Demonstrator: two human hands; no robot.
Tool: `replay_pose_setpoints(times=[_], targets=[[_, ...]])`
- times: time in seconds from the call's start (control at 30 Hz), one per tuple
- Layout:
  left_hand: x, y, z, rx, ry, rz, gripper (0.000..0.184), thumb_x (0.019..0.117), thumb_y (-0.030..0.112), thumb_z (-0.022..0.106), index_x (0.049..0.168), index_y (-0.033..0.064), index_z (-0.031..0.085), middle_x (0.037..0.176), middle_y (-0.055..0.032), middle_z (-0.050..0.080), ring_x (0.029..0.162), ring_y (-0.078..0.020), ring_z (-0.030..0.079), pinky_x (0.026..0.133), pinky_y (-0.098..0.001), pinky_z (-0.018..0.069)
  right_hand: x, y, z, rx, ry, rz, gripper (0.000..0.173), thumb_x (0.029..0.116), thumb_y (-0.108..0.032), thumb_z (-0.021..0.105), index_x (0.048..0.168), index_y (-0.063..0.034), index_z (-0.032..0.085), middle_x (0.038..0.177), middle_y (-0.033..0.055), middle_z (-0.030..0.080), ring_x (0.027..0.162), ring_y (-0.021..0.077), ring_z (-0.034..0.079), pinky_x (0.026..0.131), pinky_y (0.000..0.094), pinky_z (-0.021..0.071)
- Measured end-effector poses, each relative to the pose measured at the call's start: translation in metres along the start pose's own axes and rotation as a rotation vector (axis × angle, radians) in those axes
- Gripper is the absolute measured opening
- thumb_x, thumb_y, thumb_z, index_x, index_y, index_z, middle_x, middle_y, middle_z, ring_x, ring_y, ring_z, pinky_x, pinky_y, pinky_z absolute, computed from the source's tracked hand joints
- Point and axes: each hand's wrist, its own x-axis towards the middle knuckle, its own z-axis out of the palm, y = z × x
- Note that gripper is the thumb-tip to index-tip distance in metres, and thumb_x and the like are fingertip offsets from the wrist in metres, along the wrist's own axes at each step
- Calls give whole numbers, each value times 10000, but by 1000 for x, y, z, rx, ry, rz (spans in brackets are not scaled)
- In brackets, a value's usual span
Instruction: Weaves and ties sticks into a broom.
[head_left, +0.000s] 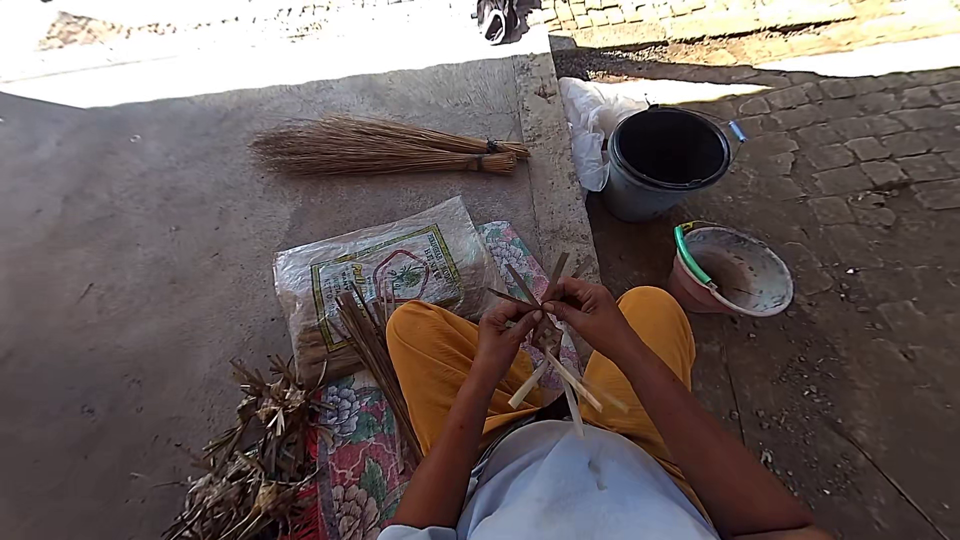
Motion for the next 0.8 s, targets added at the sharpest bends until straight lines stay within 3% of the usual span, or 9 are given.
replay_pose_setpoints(times=[0.1, 0.2, 0.27, 0.4, 0.5, 0.67, 0.8], targets=[[0, 1, 8, -120, 60, 7, 20, 921, -20, 689, 934, -21, 705, 797, -13, 697, 654, -38, 629, 619, -197, 542, 1, -1, 7, 47, 145, -21, 325, 866, -11, 758, 1105, -54, 543, 757, 5, 642, 668, 58, 625, 665, 231, 541], [1, 3, 13, -153, 116, 16, 43, 906, -47, 697, 939, -24, 683, 793, -33, 708, 632, -53, 640, 598, -204, 551, 1, -6, 14, 106, 276, 41, 462, 794, 26, 821, 1099, -78, 491, 761, 16, 689, 657, 78, 665, 636, 241, 560], [2, 5, 13, -158, 133, 8, 55, 907, -56, 692, 949, -23, 681, 796, -34, 715, 637, -60, 651, 605, -206, 558, 2, -2, 13, 100, 264, 11, 416, 804, 11, 816, 1085, -68, 521, 781, 5, 700, 684, 57, 669, 662, 226, 561], [2, 7, 11, -260, 132, -47, 75, 909, -87, 668, 951, -29, 691, 816, -44, 719, 675, -83, 678, 639, -228, 589, 2, 5, 8, 205, 132, -52, 84, 915, 24, 697, 989, -15, 710, 863, 8, 707, 754, 43, 657, 735, 209, 573], [2, 10, 9, -356, 134, -107, 88, 925, -90, 643, 942, -19, 691, 816, -47, 723, 693, -92, 689, 655, -244, 596, 1, 3, 5, 265, 109, -44, 90, 916, 45, 680, 959, -21, 724, 855, -1, 709, 730, 40, 645, 718, 198, 565], [1, 9, 5, -348, 125, -153, 71, 935, -86, 637, 963, -33, 676, 818, -59, 716, 698, -108, 695, 657, -255, 604, 3, 6, -15, 132, -118, -82, 141, 931, 35, 666, 1020, -16, 763, 1035, 31, 735, 936, 62, 689, 857, 226, 579], [1, 9, 10, -344, 91, -174, 48, 945, -76, 632, 952, -36, 658, 797, -54, 714, 661, -93, 684, 627, -238, 593, 5, 10, -15, 73, -117, -128, 55, 871, 12, 747, 919, -13, 758, 941, 24, 730, 879, 53, 690, 843, 224, 586]])
